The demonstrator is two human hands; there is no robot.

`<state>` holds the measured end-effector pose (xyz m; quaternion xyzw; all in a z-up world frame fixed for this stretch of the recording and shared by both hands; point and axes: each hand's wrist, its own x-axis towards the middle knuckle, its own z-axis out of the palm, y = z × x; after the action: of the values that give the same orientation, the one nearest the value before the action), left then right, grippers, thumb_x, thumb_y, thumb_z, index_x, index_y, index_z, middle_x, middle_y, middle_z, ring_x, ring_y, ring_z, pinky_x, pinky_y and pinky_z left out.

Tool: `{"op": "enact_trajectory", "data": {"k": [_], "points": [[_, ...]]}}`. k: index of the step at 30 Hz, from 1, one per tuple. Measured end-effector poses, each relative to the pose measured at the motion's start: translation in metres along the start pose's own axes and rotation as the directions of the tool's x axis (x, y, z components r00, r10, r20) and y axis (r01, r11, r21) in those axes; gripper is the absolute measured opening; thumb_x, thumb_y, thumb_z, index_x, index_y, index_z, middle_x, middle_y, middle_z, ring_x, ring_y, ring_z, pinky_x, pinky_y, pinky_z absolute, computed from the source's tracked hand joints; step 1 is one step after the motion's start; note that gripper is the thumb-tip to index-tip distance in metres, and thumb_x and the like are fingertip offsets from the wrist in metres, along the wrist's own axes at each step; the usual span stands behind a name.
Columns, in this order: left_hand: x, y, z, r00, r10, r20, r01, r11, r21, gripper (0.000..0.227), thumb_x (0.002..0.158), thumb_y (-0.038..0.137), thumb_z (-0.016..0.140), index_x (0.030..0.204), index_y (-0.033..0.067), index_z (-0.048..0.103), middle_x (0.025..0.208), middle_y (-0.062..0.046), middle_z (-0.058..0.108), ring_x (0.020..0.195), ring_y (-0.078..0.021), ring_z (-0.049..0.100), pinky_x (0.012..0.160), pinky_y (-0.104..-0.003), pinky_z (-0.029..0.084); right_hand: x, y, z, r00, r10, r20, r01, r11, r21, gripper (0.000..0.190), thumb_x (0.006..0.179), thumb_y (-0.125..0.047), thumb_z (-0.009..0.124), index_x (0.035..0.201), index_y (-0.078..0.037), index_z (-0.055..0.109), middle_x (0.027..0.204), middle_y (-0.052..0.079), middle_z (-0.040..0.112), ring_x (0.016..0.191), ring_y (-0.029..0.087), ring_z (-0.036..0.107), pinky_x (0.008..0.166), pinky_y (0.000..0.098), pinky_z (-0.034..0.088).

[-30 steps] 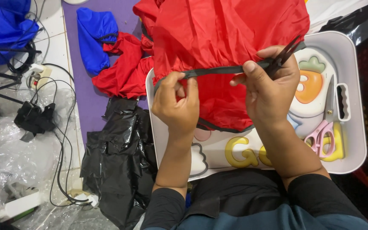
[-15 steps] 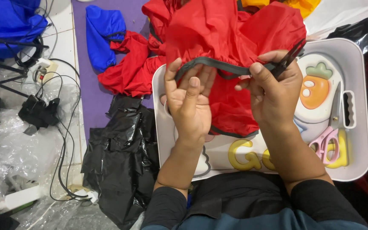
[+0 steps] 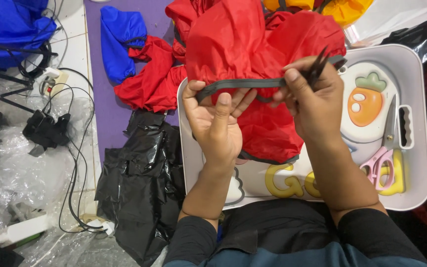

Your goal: Trimming the excess grey strap from a red fabric cap using scissors

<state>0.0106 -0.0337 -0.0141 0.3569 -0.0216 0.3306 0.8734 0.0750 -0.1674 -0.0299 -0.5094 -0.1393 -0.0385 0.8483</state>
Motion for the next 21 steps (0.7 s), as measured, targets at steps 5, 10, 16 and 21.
{"op": "enact_trajectory", "data": {"k": [5, 10, 16, 21], "points": [[0.005, 0.002, -0.002, 0.995, 0.095, -0.036, -0.09, 0.99, 0.108, 0.054, 0.093, -0.007, 0.071, 0.127, 0.0151, 0.036, 0.121, -0.015, 0.058, 0.097, -0.0499, 0.071, 0.085, -0.067, 0.06, 0.002, -0.004, -0.002, 0.96, 0.027, 0.278, -0.012, 0.998, -0.057, 0.034, 0.104, -0.007, 0.061, 0.132, 0.008, 0.052, 0.069, 0.012, 0.049, 0.049, 0.01, 0.045, 0.052, 0.035, 0.058], [0.013, -0.004, -0.021, 0.984, 0.154, -0.086, -0.143, 0.983, 0.117, 0.057, 0.087, -0.012, 0.074, 0.12, 0.0148, 0.037, 0.112, -0.012, 0.056, 0.089, -0.0453, 0.074, 0.081, -0.063, 0.064, 0.006, 0.0, -0.021, 0.871, 0.07, 0.487, -0.13, 0.987, 0.091, 0.046, 0.101, -0.006, 0.054, 0.142, 0.006, 0.037, 0.075, 0.011, 0.049, 0.052, 0.008, 0.044, 0.05, 0.0324, 0.056], [0.008, 0.018, -0.009, 0.997, 0.077, 0.0, -0.076, 0.996, 0.051, 0.051, 0.092, -0.012, 0.071, 0.12, 0.0135, 0.037, 0.104, -0.007, 0.061, 0.087, -0.016, 0.066, 0.089, -0.042, 0.064, 0.01, -0.045, -0.031, 0.708, 0.156, 0.689, -0.175, 0.984, -0.043, 0.035, 0.103, -0.006, 0.056, 0.137, 0.0, 0.055, 0.082, 0.007, 0.066, 0.06, 0.006, 0.059, 0.043, 0.014, 0.041], [0.007, 0.018, -0.008, 0.997, 0.076, -0.002, -0.076, 0.995, 0.066, 0.051, 0.093, -0.01, 0.071, 0.12, 0.0147, 0.036, 0.103, -0.007, 0.062, 0.087, -0.0167, 0.067, 0.089, -0.042, 0.064, -0.005, -0.051, -0.027, 0.839, 0.06, 0.54, 0.042, 0.984, -0.174, 0.043, 0.09, 0.002, 0.067, 0.133, 0.001, 0.063, 0.096, 0.011, 0.068, 0.074, 0.013, 0.067, 0.066, 0.0182, 0.054]]}}
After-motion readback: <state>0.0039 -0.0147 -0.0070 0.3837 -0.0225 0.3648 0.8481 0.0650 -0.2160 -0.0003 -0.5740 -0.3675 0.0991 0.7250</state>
